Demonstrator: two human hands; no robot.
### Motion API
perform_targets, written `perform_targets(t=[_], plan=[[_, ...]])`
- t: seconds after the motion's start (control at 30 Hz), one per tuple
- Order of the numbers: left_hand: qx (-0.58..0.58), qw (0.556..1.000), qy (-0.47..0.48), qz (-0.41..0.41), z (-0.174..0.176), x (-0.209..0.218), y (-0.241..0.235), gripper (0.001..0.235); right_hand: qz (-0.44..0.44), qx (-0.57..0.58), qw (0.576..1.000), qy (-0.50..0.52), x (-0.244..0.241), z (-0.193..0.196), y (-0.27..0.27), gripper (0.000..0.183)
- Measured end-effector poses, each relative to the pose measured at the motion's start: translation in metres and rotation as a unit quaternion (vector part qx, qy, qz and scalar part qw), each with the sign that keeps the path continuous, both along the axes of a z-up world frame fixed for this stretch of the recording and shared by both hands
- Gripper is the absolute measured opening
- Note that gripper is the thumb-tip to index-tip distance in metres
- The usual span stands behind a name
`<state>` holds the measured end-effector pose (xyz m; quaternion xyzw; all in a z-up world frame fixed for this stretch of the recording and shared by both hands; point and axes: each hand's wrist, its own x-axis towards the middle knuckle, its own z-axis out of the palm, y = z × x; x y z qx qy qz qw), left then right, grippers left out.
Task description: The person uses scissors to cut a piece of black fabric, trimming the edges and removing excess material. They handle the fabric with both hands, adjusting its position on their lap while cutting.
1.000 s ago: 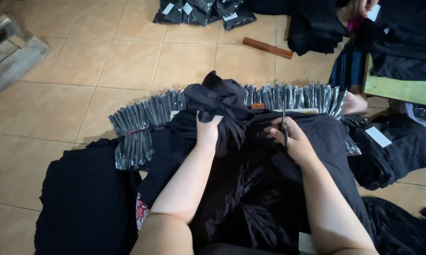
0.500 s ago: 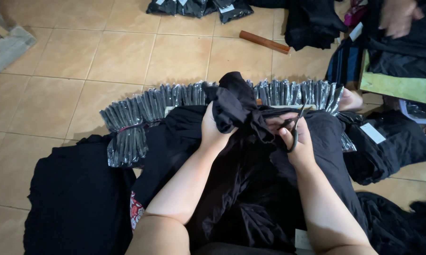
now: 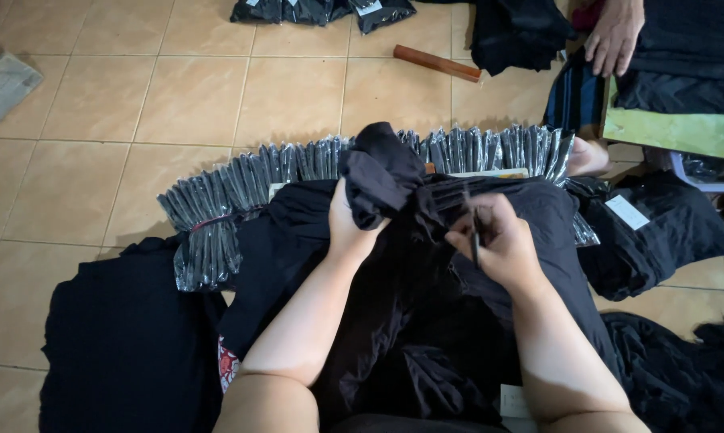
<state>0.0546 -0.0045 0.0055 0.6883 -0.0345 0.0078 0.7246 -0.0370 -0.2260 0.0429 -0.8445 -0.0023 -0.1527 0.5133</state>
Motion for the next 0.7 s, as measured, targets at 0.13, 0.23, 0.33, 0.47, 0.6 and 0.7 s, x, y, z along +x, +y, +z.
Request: perform_targets(t=[0.13,0.23,0.33,0.47,0.6,0.7], plan=[[0.013,1.0,0.006,-0.018,0.001,0.0,0.002,0.074,0.01,-0.086,0.996,0.014,-0.01,0.009,0.002,0.044],[-0.035,0.999,-0.006,-0.017,-0.013,0.003,0.003,0.072,0.015,-0.157,0.987,0.026,-0.012,0.02,0.01,0.039],[-0.056,0.998,0.005,-0.029,-0.016,0.002,0.001,0.076,0.017,-0.16,0.986,0.036,-0.012,0.02,0.013,0.036],[-0.014,0.999,-0.022,-0.028,-0.001,-0.003,-0.001,0.071,0.02,-0.148,0.988,0.028,-0.013,0.021,0.015,0.035],[-0.019,0.999,-0.031,-0.03,0.006,-0.007,-0.005,0.065,0.016,-0.156,0.987,0.031,-0.014,0.023,0.016,0.036],[-0.024,0.999,-0.039,-0.03,0.01,-0.009,-0.008,0.061,0.006,-0.166,0.986,0.032,-0.014,0.019,0.014,0.037]])
